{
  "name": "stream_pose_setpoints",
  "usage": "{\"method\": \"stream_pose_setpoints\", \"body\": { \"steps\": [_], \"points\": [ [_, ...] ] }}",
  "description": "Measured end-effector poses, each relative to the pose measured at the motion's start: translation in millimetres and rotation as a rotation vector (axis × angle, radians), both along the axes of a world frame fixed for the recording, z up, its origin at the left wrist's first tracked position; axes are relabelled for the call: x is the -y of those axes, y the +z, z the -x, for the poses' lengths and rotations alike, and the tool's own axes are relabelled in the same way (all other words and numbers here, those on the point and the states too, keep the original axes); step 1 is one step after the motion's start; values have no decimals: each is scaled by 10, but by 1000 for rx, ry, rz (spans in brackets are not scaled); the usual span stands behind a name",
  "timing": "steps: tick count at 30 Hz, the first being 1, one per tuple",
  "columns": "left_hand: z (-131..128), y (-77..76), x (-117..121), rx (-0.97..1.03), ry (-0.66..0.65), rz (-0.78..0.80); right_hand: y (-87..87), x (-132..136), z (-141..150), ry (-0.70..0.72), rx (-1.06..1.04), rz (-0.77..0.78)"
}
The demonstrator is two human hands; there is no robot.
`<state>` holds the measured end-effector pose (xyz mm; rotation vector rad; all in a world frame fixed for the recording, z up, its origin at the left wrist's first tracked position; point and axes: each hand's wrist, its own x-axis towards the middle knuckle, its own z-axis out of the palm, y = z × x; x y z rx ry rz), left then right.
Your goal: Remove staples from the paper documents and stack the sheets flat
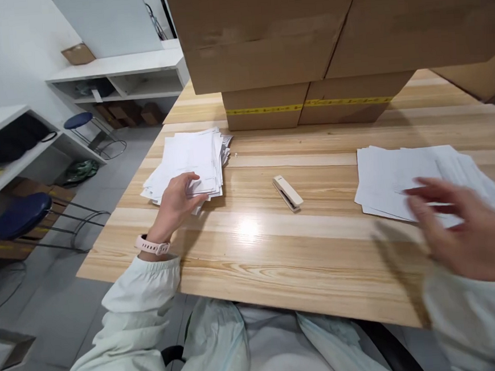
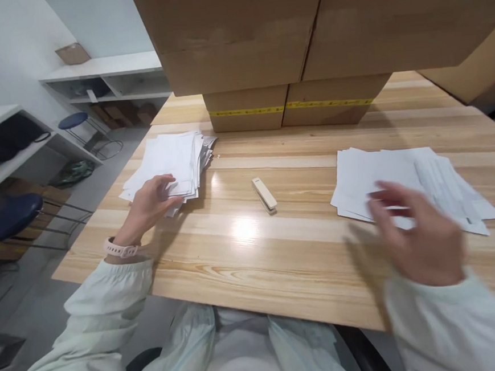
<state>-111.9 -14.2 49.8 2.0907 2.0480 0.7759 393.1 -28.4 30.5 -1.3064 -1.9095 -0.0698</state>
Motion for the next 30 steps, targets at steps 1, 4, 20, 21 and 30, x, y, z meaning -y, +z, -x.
{"method": "stream_pose_setpoints", "body": {
  "steps": [1, 4, 20, 21, 30],
  "points": [
    [9, -20, -18, 2, -5, 14, 21, 117, 316, -10, 86, -60],
    [-2, -38, -32, 19, -20, 8, 16, 343, 1169, 369, 154, -121],
    [-136, -40, -4, 23, 104, -28, -470, -538, 2886, 835, 88, 67],
    [-136, -40, 0, 21, 105, -31, -487, -552, 2899, 836, 91, 67],
    [31, -47, -15, 203, 114, -13, -508, -552, 2897, 829, 63, 88]
  ]
}}
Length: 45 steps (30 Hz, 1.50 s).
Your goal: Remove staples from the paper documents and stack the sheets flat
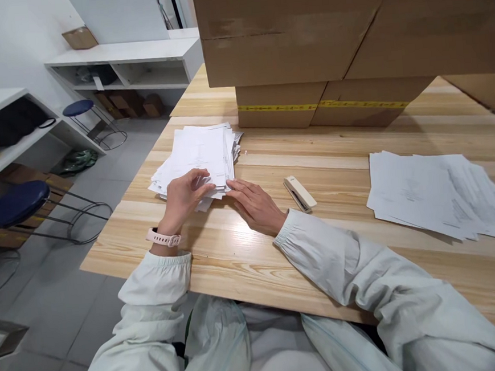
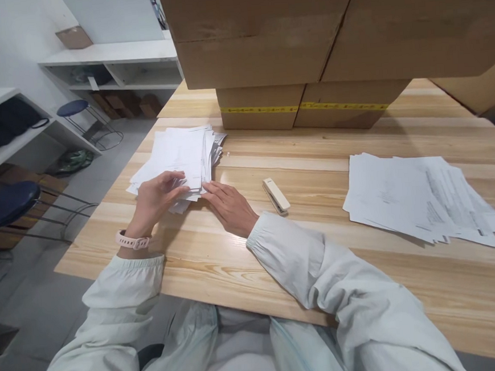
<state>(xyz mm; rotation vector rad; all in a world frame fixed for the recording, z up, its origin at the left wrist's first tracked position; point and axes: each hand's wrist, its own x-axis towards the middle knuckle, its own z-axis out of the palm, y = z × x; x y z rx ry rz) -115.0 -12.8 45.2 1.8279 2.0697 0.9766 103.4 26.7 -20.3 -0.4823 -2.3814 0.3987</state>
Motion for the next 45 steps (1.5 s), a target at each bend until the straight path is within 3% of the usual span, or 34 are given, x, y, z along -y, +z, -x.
{"method": "stream_pose_setpoints", "body": {
  "steps": [4, 8, 12, 16, 19, 24, 31, 38, 45],
  "points": [
    [39, -10, -1, 98, 6, -21, -16, -14, 0, -10, -1, -16],
    [-3, 18, -5, -60, 34, -1, 22, -1, 8, -2, -33, 51],
    [-53, 39, -16, -209, 65, 8, 95, 35, 103, -67, -209, 278],
    [-55, 29, -17, -221, 66, 10, 124, 47, 240, -194, -381, 579],
    [-31, 10, -13, -197, 73, 6, 120, 45, 288, -239, -430, 679],
    [-27, -7, 3, -75, 81, -46, 144, 42, 300, -259, -460, 671],
    [-47, -73, 1, 14, 280, -333, 234, 11, 405, -320, -522, 645],
    [11, -160, 7, -81, 80, -293, 257, -39, 440, -301, -517, 515],
    [-63, -87, 89, -53, 24, -237, 243, -89, 462, -261, -396, 380]
  ]
}}
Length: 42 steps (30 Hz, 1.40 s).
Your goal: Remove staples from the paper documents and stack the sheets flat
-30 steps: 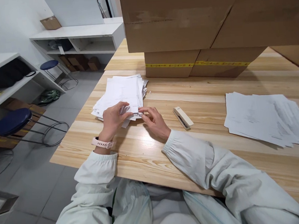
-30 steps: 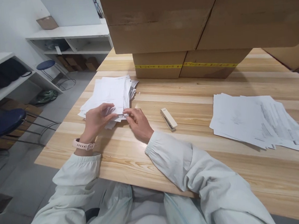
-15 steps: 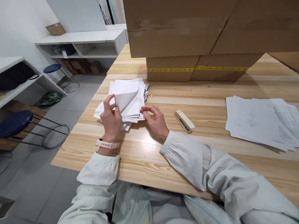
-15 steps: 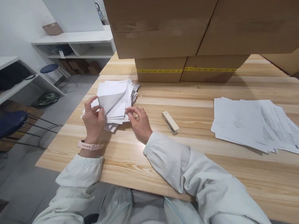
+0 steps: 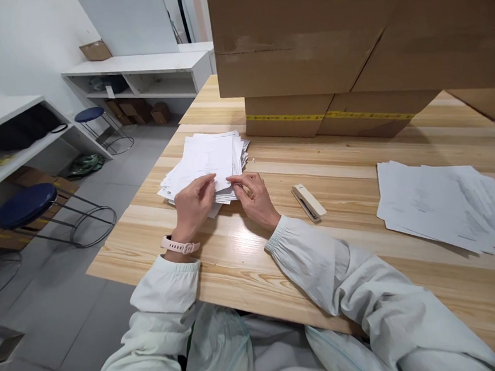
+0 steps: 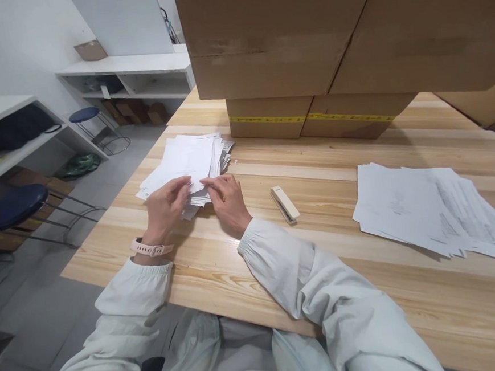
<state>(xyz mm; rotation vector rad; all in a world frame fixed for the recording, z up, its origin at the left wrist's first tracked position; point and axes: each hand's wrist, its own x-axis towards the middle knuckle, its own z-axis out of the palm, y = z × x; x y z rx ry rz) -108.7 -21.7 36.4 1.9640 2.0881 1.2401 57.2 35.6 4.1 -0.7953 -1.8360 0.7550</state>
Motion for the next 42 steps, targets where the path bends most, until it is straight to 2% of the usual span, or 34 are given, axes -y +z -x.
{"method": "stream_pose_setpoints", "body": {
  "steps": [6, 10, 14, 16, 19, 22, 24, 27, 30, 33, 38, 40, 42],
  "points": [
    [52, -60, -39, 51, -10, 8, 17, -1, 16, 0, -56, 66],
    [124, -116, -74, 218, -39, 7, 7, -24, 14, 6, -49, 92],
    [154, -109, -79, 325, -81, 19, -16, -41, 21, 6, -45, 108],
    [152, -109, -91, 364, -52, -9, -22, -45, 28, 2, -57, 115],
    [151, -129, -125, 406, 65, -124, -16, -43, 35, 0, -79, 132],
    [161, -143, -141, 330, 131, -210, 16, -28, 31, 14, -84, 136],
    [162, -132, -122, 214, 94, -198, 48, -8, 23, 30, -72, 122],
    [135, -88, -60, 121, -28, -98, 91, 23, 15, 77, -36, 92],
    [92, -64, -16, 166, -117, -37, 100, 28, 18, 141, -30, 95],
    [75, -121, -39, 247, -105, -46, 72, 10, 28, 176, -66, 126],
    [132, -278, -142, 285, 63, -181, 53, 29, 42, 195, -178, 238],
    [141, -261, -130, 206, 124, -302, 95, 45, 47, 160, -254, 339],
    [89, -180, -51, 36, 143, -458, 177, 34, 43, 99, -331, 459]
  ]
}}
